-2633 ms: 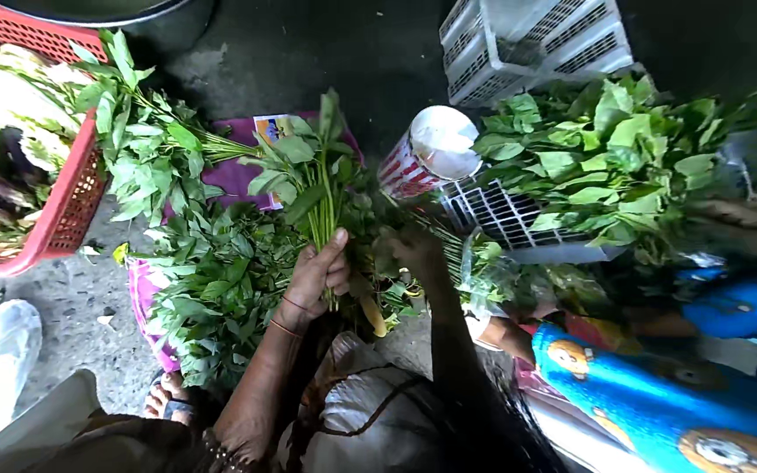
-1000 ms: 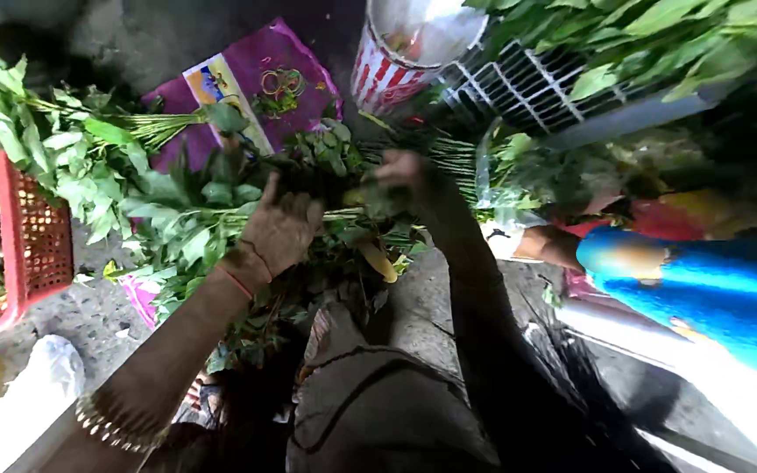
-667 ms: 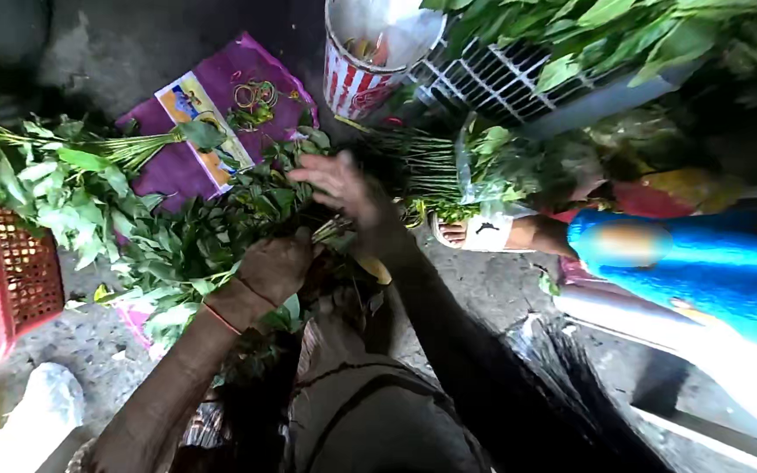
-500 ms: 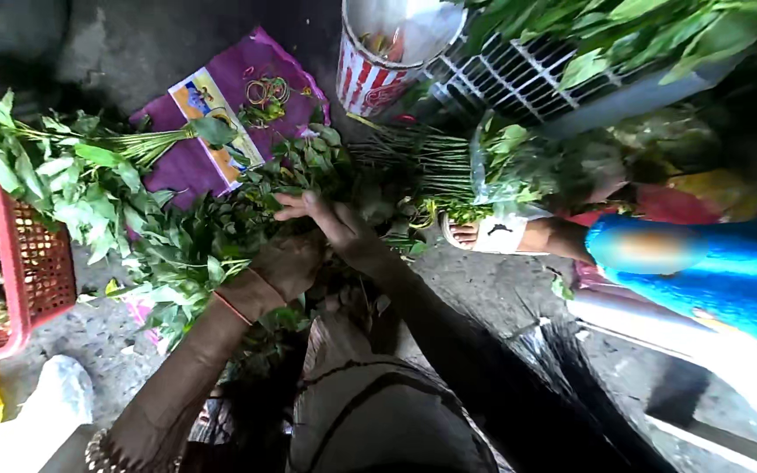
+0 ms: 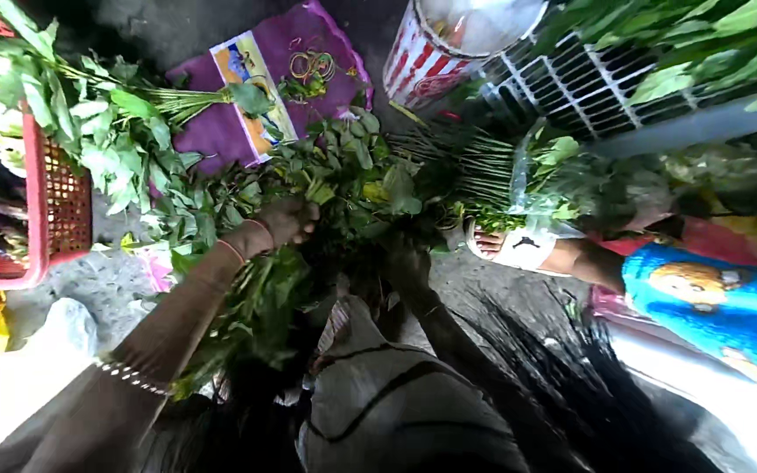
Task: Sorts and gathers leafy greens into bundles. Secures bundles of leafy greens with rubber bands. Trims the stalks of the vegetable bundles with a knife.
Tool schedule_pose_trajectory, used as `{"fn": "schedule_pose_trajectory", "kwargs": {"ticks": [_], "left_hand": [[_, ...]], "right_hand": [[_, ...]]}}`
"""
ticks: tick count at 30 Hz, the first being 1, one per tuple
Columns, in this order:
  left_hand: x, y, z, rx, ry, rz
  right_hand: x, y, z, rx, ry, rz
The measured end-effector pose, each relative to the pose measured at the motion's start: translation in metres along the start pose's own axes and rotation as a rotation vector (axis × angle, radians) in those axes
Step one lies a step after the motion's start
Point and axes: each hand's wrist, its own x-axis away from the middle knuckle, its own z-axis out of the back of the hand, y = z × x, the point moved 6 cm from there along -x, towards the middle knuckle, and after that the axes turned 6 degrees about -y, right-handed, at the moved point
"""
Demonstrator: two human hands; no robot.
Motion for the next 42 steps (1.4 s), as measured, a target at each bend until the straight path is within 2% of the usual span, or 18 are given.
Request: {"fn": "schedule_pose_trajectory", "kwargs": {"ticks": [4, 7, 9, 10, 11, 14, 16, 18, 20, 23, 26, 27, 30, 33, 37, 40, 42], "left_hand": [[-0.02, -0.017, -0.02, -0.002, 0.04, -0.011], [-0.019, -0.015, -0.024, 0.124, 0.037, 0.0], [-0.015, -0.017, -0.024, 0.233, 0.034, -0.13], [-0.014, -0.022, -0.023, 0.263, -0.015, -0.256], [-0.017, -0.028, -0.022, 0.268, -0.037, -0.384], [-0.008, 0.001, -0.022, 0.198, -0.053, -0.16], [-0.01, 0.002, -0.022, 0.087, -0.068, -0.138], [-0.01, 0.003, -0.023, -0.021, -0.077, -0.135], [-0.007, 0.008, -0.026, -0.121, -0.08, -0.113], [-0.001, 0.019, -0.032, -0.273, -0.061, -0.112], [0.0, 0.016, -0.039, -0.378, 0.073, -0.207], [0.0, 0.014, -0.04, -0.388, 0.118, -0.231], [-0.001, 0.012, -0.041, -0.39, 0.118, -0.2], [0.002, 0.011, -0.043, -0.412, 0.155, -0.237], [-0.009, 0.016, -0.044, -0.408, 0.061, -0.258], [-0.008, 0.021, -0.045, -0.38, 0.004, -0.245], [-0.006, 0.018, -0.049, -0.349, 0.026, -0.309]], "right_hand": [[0.029, 0.001, 0.047, -0.128, -0.042, 0.025], [0.053, 0.019, 0.066, -0.221, -0.291, 0.064], [0.07, 0.04, 0.068, -0.251, -0.475, 0.027], [0.079, 0.051, 0.068, -0.297, -0.503, 0.034], [0.087, 0.06, 0.07, -0.361, -0.48, 0.046], [0.125, 0.04, 0.105, -0.638, -0.443, -0.068], [0.128, 0.038, 0.102, -0.751, -0.36, -0.024], [0.116, 0.032, 0.087, -0.812, -0.286, 0.141], [0.105, 0.009, 0.082, -0.862, -0.319, 0.223], [0.079, -0.022, 0.071, -0.89, -0.28, 0.197], [0.049, -0.043, 0.061, -0.962, -0.226, 0.283], [0.042, -0.05, 0.06, -1.039, -0.234, 0.337], [0.03, -0.063, 0.057, -1.173, -0.238, 0.488], [0.028, -0.068, 0.05, -1.251, -0.271, 0.479], [0.029, -0.072, 0.044, -1.306, -0.319, 0.485], [0.03, -0.074, 0.043, -1.438, -0.423, 0.479], [0.033, -0.075, 0.047, -1.384, -0.402, 0.529]]}}
